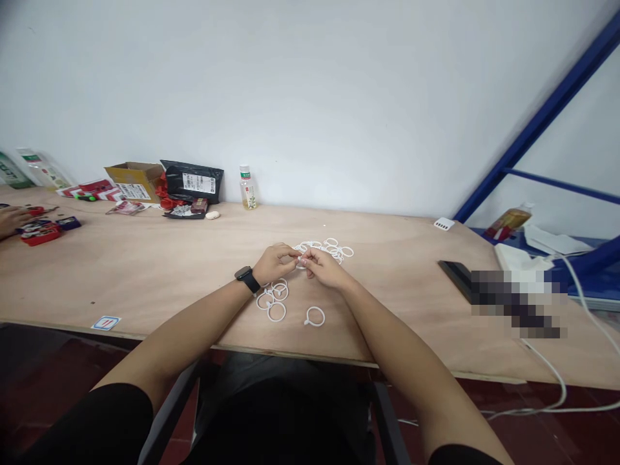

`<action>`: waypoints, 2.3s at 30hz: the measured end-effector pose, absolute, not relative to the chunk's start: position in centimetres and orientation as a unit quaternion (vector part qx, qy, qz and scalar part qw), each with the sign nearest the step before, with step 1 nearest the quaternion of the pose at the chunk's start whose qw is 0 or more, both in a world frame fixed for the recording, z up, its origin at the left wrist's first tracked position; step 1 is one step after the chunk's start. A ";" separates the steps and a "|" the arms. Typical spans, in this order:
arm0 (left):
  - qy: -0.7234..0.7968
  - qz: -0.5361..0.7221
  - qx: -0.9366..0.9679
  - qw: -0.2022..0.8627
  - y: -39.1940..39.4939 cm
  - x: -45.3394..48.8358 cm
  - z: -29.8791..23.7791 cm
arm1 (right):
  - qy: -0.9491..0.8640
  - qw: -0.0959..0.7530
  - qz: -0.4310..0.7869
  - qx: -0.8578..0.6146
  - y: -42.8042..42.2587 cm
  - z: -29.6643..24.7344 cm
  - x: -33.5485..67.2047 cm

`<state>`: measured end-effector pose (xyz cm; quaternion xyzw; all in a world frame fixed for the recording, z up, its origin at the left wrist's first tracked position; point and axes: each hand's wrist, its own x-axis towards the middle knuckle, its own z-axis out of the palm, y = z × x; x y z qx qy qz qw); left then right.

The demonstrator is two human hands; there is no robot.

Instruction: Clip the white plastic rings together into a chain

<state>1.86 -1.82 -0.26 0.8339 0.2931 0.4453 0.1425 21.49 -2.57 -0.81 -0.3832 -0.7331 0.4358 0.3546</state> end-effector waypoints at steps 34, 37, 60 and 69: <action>0.409 0.427 0.800 0.100 -0.9 1.5 -0.7 | -0.839 0.083 0.347 -0.412 -4.1 1.4 21.7; 0.404 0.416 0.804 0.128 -1.2 1.6 -0.6 | -0.802 0.265 0.271 -0.462 -2.9 0.4 21.8; 0.348 0.483 0.783 0.178 -1.4 1.9 -0.7 | -0.652 0.430 0.497 -0.379 -2.3 -0.9 20.7; 0.339 0.487 0.785 0.177 -1.5 1.9 -0.5 | -0.649 0.427 0.503 -0.378 -2.2 -1.0 20.9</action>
